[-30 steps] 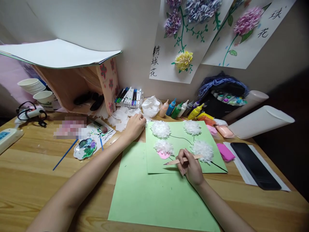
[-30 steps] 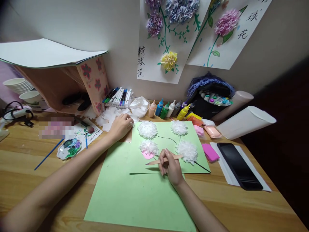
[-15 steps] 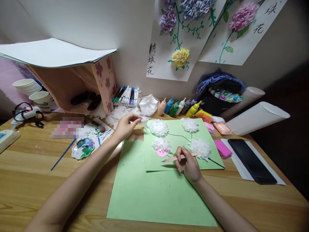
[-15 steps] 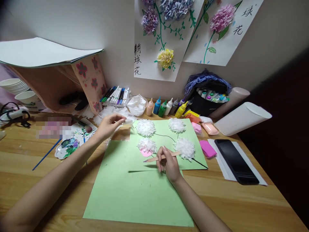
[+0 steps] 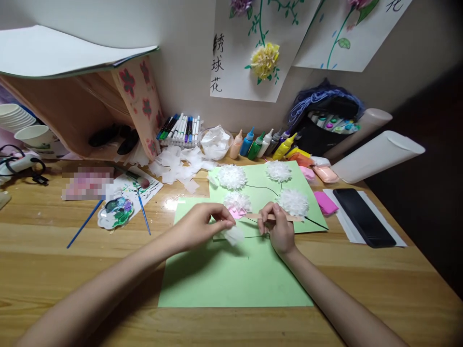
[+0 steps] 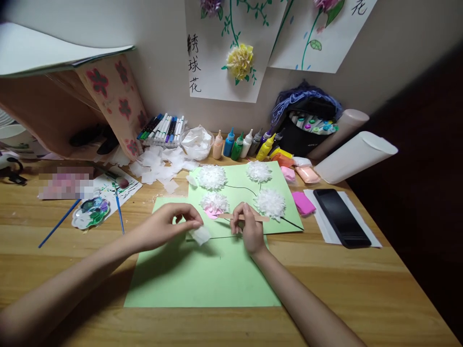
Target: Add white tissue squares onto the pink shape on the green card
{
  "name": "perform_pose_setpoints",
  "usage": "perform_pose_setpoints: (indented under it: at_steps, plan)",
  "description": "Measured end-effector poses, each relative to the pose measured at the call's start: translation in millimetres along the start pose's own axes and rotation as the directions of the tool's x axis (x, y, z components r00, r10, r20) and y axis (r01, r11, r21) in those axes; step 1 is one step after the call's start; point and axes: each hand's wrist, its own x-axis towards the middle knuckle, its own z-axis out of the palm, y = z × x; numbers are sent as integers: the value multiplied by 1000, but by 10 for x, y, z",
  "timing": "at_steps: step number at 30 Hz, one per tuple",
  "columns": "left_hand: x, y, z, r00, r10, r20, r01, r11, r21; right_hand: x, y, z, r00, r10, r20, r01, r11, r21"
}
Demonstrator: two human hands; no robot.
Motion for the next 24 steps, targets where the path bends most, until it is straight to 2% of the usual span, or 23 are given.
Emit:
perform_pose_setpoints:
  at_steps: [1, 3, 7, 11, 15, 20, 24]
  plan:
    - [4, -18, 88, 1000, -12, -2, 12, 1000, 18, -7, -8, 8, 999, -25, -20, 25, 1000, -16]
    - [45, -111, 234, 997, -8, -73, 16, 993, 115, -29, -19, 20, 996, -75, -50, 73, 996, -45]
    - [153, -312, 390, 975, 77, -211, -9, 952, 305, -95, 0, 19, 984, -169, -61, 162, 981, -104]
    - [194, -370, 414, 945, 174, -278, -54, 919, 391, -139, 23, 13, 970, -227, 83, 241, 937, -254]
    - [226, -392, 389, 924, 236, -301, -72, 880, 469, -125, -21, 42, 943, -207, 259, 300, 865, -402]
    - [295, -446, 379, 905, 285, -315, -85, 848, 523, -86, -56, 68, 920, -208, 332, 342, 840, -422]
    - [325, -454, 384, 905, 285, -316, -99, 864, 494, -79, -59, 74, 909, -219, 356, 370, 817, -442]
